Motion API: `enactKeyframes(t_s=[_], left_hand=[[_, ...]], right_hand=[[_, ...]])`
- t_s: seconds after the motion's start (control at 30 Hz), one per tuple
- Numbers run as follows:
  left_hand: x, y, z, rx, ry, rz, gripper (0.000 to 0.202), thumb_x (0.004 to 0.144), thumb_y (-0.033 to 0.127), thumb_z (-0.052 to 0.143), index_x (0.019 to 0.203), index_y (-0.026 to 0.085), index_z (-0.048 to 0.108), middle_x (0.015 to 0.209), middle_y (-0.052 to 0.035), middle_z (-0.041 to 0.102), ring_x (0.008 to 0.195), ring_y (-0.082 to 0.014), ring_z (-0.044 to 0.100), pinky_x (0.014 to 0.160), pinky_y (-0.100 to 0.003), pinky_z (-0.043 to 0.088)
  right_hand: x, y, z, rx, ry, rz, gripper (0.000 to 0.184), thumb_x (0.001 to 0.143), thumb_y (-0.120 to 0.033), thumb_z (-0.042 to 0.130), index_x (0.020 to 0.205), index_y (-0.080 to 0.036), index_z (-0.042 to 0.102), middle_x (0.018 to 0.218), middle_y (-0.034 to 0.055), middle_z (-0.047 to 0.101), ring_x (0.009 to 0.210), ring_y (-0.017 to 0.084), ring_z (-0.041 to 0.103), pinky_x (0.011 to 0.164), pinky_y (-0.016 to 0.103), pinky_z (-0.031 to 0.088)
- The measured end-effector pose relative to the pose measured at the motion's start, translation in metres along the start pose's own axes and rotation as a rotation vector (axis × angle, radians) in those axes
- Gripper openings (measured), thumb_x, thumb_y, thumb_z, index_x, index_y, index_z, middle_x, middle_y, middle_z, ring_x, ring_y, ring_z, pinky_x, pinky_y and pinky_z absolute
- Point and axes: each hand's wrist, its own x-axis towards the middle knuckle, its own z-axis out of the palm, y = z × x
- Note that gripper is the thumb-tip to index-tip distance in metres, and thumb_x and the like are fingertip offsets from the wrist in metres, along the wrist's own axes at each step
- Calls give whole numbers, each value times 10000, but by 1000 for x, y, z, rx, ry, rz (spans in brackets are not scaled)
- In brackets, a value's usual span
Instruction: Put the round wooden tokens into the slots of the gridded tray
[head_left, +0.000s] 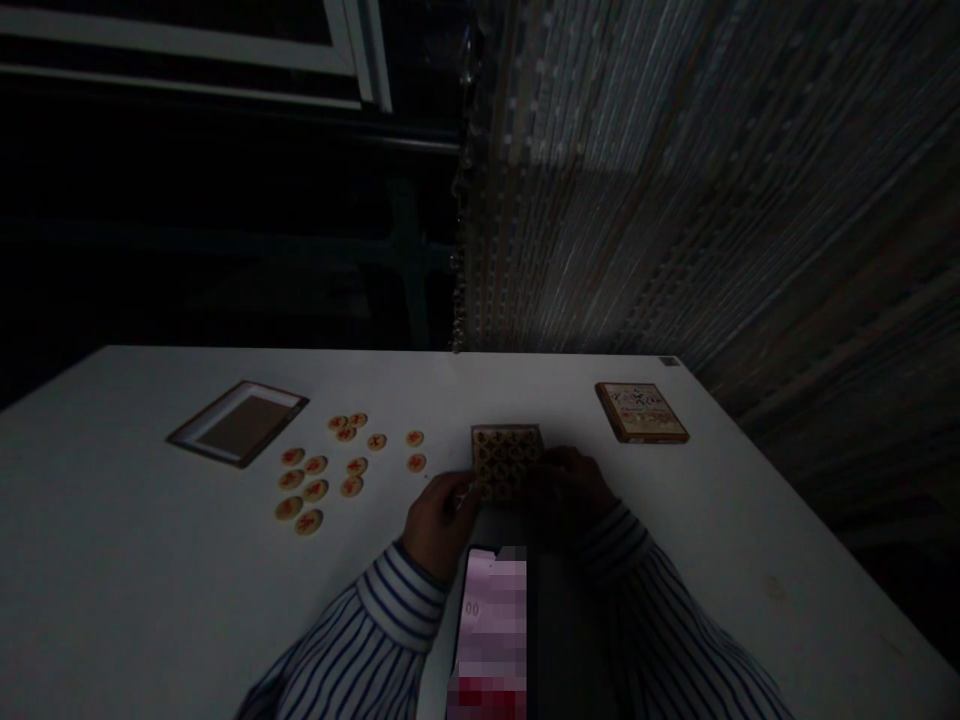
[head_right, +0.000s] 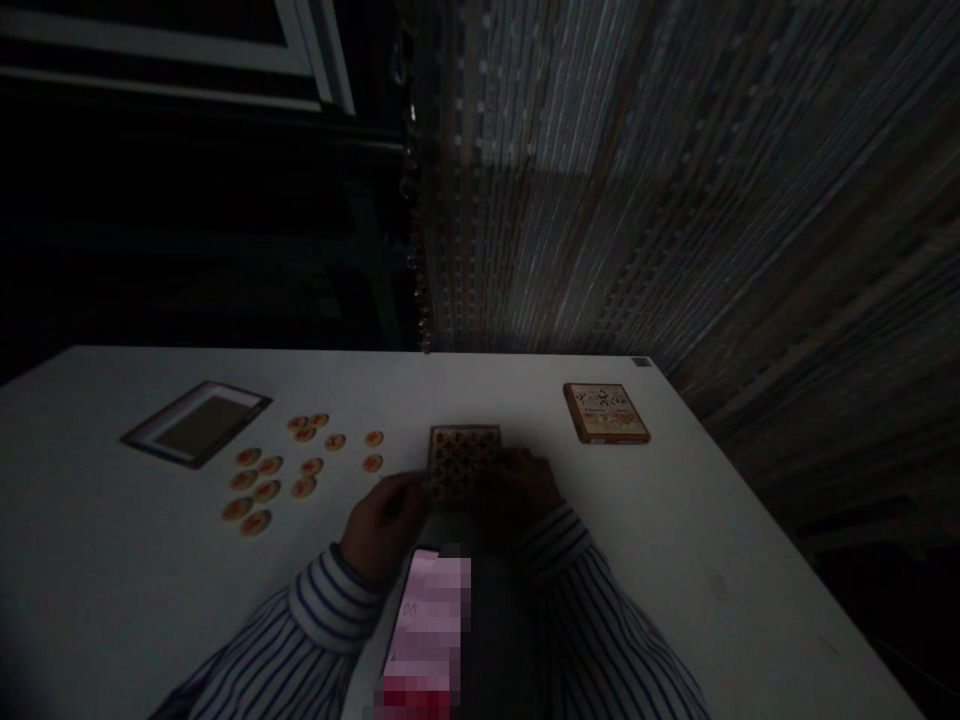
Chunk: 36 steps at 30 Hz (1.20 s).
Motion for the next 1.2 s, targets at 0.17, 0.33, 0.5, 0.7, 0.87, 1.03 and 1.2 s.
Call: enactKeyframes(t_s=[0.17,0.33,0.5,0.7,0.87,1.03,1.2], left_hand=[[-1,-1,0,6,-7,-6,237,752,312,476,912,170,578,848,-58,618,753,-151,581,668,-275,475],[-1,-3,1,15,2,8,240,757,307,471,924,168,575,859,-56,612,768,-149,574,685,-280,473],[0,-2,0,2,-17,27,230,764,292,460,917,164,573,861,-59,617,780,-149,578,700,-284,476],[0,-1,1,1,14,10,230,753,305,478,910,170,578,849,-54,622,762,-149,586,677,-278,483],[0,0,1,12,12,-2,228,748,309,482,886,163,589,836,-57,626,750,-150,587,673,-277,481],[-1,1,-1,12,6,-1,235,749,312,483,899,161,585,847,-57,625,760,-147,586,681,-273,478],[-1,1,-1,4,14,5,227,746,297,480,901,170,586,849,-51,625,767,-148,587,681,-270,478]], right_hand=[[-1,10,-4,10,27,-21,198,671,-345,561,800,-228,657,871,66,600,809,182,514,691,305,382],[-1,15,-4,-3,24,-47,197,656,-343,571,786,-224,659,854,64,607,789,180,528,664,295,389],[-2,14,-4,-20,18,-34,175,669,-339,565,759,-220,656,842,63,606,796,178,525,676,292,394],[-2,14,-3,-8,24,-27,174,668,-332,562,764,-224,659,830,62,608,772,175,526,656,292,396],[-3,15,-1,-12,27,-25,163,670,-325,559,758,-230,657,838,56,608,775,175,527,657,295,388],[-3,18,-1,-11,102,-40,211,666,-326,560,817,-203,642,849,71,607,791,183,523,666,302,387],[1,20,-9,14,260,-12,199,736,-280,495,835,-163,622,779,68,609,738,162,526,643,281,393]])
